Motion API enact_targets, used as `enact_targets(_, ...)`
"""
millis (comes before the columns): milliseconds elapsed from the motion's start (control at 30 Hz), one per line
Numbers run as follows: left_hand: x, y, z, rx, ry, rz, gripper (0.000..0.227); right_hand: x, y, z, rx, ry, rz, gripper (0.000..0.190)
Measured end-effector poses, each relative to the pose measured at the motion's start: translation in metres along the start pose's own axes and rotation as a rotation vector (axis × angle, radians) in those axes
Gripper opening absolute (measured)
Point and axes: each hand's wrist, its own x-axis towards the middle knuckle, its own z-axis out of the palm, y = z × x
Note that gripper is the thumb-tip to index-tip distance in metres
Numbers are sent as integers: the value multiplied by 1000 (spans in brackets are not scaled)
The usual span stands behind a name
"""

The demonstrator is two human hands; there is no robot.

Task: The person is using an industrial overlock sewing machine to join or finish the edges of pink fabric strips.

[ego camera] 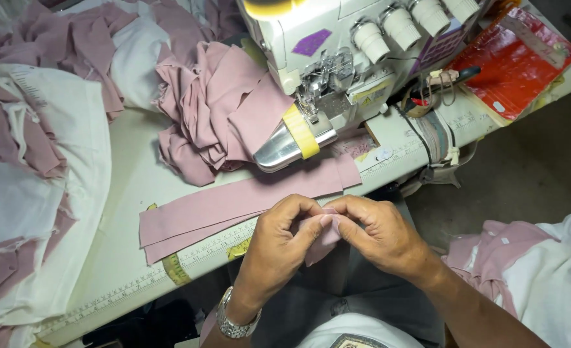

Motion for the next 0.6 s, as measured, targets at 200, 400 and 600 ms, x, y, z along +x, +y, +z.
enact_targets(200, -3, -8, 6, 116, 81, 76, 17, 1, 5, 0, -29, -27, -93, 23)
enact_targets(400, -5, -16, 18, 157, 219, 245, 16, 0, -2, 2, -12, -29, -203, 28)
enact_targets(600, -7, -45, 27, -53, 240, 39, 17, -3, -3, 26, 142, 185, 2, 17)
